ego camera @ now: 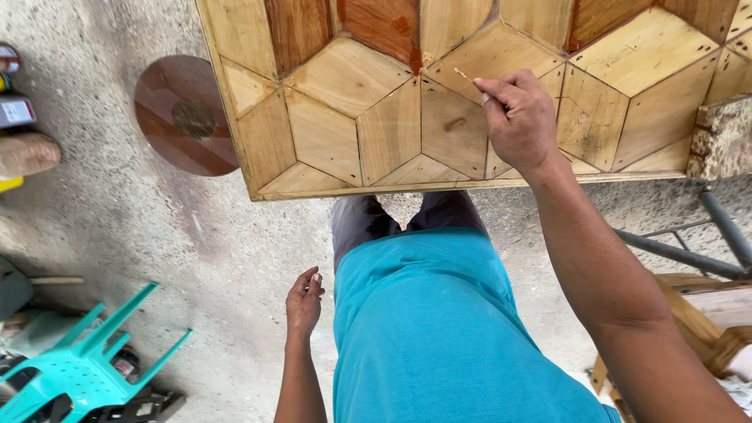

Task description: The person applies wood filler to the seams of a geometric wooden tabletop using a putty knife. They repeatedly scoop filler from a small board and spread it into the joints, smoothing the surface as they work.

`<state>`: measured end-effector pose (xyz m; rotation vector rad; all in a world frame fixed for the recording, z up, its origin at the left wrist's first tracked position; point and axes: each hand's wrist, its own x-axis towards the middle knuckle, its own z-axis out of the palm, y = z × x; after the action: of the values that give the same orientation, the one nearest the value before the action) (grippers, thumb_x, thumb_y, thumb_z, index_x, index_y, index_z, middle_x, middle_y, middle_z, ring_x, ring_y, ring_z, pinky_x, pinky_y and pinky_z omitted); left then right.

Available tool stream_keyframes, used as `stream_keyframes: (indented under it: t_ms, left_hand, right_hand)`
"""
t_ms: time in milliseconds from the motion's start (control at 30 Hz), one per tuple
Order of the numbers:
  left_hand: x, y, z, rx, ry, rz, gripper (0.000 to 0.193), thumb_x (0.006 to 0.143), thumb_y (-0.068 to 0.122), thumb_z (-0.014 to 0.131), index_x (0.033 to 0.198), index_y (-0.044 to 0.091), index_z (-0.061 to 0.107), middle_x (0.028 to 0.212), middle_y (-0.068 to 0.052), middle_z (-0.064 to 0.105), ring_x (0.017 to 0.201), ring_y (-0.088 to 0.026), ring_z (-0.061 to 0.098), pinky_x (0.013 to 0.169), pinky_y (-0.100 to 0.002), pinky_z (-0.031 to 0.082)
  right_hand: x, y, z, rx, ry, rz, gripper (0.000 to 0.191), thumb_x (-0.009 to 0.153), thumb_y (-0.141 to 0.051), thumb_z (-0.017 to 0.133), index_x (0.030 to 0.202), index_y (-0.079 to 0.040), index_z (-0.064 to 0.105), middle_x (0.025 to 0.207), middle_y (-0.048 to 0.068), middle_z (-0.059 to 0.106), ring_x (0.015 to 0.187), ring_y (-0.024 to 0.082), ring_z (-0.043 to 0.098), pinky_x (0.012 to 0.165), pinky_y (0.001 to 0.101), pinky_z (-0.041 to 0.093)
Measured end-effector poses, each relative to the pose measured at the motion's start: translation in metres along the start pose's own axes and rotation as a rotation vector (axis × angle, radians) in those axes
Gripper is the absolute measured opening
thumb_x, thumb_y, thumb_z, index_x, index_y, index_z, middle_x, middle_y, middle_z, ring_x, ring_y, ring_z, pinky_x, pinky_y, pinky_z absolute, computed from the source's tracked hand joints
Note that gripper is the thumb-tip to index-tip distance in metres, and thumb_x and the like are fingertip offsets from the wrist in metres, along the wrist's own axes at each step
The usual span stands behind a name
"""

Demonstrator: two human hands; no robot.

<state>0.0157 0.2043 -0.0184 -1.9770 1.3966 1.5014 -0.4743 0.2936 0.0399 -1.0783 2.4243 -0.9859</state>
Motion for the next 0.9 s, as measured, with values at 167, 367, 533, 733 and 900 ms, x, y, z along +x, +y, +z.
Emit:
stream_keyframes:
  t_ms: [167, 367, 533, 733, 900]
  left_hand:
    - [0.029, 0.010, -0.022, -0.085, 0.072, 0.124, 0.033, 0.102, 0.025, 0.058, 0.129, 0.009, 0.068, 0.104, -0.006, 0.073, 0.085, -0.015, 0.067, 0.075, -0.030, 0.055]
    - [0.048, 0.056, -0.049, -0.285, 0.311, 0.441, 0.022, 0.108, 0.016, 0.055, 0.120, 0.006, 0.069, 0.103, -0.004, 0.069, 0.086, -0.013, 0.065, 0.076, -0.026, 0.057]
    - [0.045, 0.109, -0.059, -0.083, 0.503, 0.678, 0.022, 0.109, 0.016, 0.058, 0.124, 0.003, 0.067, 0.116, -0.009, 0.062, 0.099, -0.016, 0.064, 0.087, -0.031, 0.055]
    - [0.043, 0.133, -0.058, 0.022, 0.481, 0.737, 0.024, 0.107, 0.019, 0.059, 0.124, 0.004, 0.067, 0.127, -0.010, 0.060, 0.108, -0.018, 0.061, 0.091, -0.032, 0.054]
    - [0.042, 0.131, -0.050, 0.003, 0.443, 0.705, 0.030, 0.107, 0.022, 0.059, 0.130, 0.003, 0.065, 0.124, -0.011, 0.060, 0.105, -0.018, 0.061, 0.091, -0.032, 0.052]
  right_hand:
    - [-0.005, -0.005, 0.014, -0.060, -0.008, -0.016, 0.020, 0.100, -0.003, 0.069, 0.116, -0.006, 0.080, 0.102, 0.013, 0.067, 0.090, 0.027, 0.067, 0.076, 0.0366, 0.054]
    - [-0.006, 0.006, 0.013, -0.089, 0.113, 0.065, 0.019, 0.103, -0.005, 0.068, 0.118, -0.008, 0.080, 0.102, 0.013, 0.067, 0.090, 0.025, 0.067, 0.076, 0.0349, 0.055]
    - [0.000, 0.013, 0.012, -0.144, 0.114, 0.078, 0.018, 0.105, -0.007, 0.068, 0.119, -0.008, 0.080, 0.100, 0.010, 0.067, 0.090, 0.023, 0.066, 0.077, 0.0341, 0.055]
    - [0.004, 0.007, 0.024, -0.252, 0.115, 0.058, 0.019, 0.101, -0.007, 0.070, 0.115, -0.008, 0.082, 0.099, 0.008, 0.064, 0.087, 0.024, 0.065, 0.074, 0.0366, 0.054]
    - [0.005, 0.009, 0.023, -0.258, 0.072, 0.052, 0.014, 0.101, -0.008, 0.071, 0.109, -0.008, 0.082, 0.098, 0.008, 0.063, 0.086, 0.022, 0.065, 0.071, 0.0365, 0.053]
